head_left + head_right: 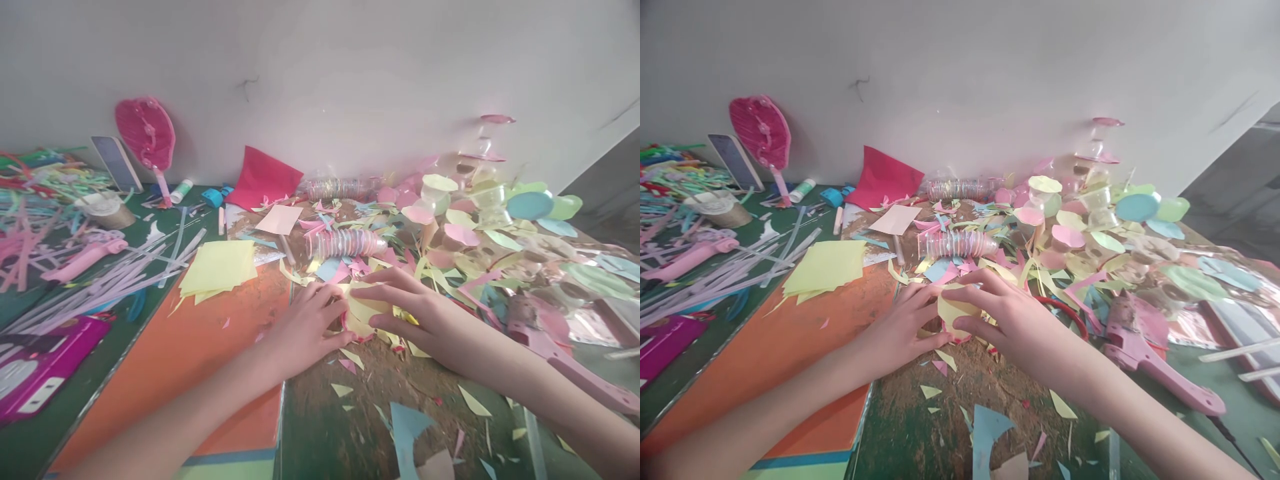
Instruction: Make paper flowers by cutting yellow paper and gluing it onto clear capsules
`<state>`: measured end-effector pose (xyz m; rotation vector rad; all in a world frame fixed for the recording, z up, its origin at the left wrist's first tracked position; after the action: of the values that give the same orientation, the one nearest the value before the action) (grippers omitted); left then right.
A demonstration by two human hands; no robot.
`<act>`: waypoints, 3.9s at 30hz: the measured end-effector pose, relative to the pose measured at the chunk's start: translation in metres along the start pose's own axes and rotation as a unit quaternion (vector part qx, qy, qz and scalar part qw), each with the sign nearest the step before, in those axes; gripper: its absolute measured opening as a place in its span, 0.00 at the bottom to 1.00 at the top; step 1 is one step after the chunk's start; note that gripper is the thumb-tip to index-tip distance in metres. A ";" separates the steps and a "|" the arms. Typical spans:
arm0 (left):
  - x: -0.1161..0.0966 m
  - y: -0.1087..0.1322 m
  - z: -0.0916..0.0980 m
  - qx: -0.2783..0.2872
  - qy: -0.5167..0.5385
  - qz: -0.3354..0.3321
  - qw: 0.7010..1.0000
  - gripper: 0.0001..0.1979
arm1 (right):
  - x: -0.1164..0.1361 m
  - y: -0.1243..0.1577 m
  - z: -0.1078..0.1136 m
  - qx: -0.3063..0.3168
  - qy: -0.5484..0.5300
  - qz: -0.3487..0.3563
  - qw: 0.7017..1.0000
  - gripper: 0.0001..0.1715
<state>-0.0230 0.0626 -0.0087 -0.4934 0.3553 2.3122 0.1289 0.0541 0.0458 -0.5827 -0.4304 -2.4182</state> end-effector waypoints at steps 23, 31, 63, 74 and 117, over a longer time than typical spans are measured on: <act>-0.002 -0.002 0.003 0.004 -0.001 0.010 1.000 0.07 | 0.003 0.006 -0.001 -0.004 0.008 0.019 1.000 0.23; -0.001 -0.002 0.002 0.006 0.018 0.012 1.000 0.08 | 0.002 0.004 0.000 0.006 -0.022 0.018 1.000 0.22; 0.000 0.007 0.013 -0.080 0.065 0.010 0.995 0.13 | 0.008 0.021 0.017 -0.168 0.133 0.031 0.976 0.31; 0.022 0.014 0.049 -0.178 0.117 0.127 0.969 0.10 | -0.005 0.061 -0.009 -0.196 0.132 0.022 0.972 0.17; 0.109 -0.237 0.117 -0.087 -0.087 0.225 0.966 0.18 | -0.014 0.079 -0.028 -0.254 0.171 0.066 0.950 0.10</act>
<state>0.0458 0.3392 0.0210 -0.3125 0.1915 2.8232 0.1797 -0.0115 0.0281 -0.3707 0.3784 -2.4319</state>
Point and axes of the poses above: each hand's wrist, its own y-axis away from the middle knuckle, its own z-axis out of the back of the hand, x = y × z, the point moved 6 cm from there along -y, towards the middle knuckle, and after that the axes turned 14 degrees about x, right-handed, at the moved point
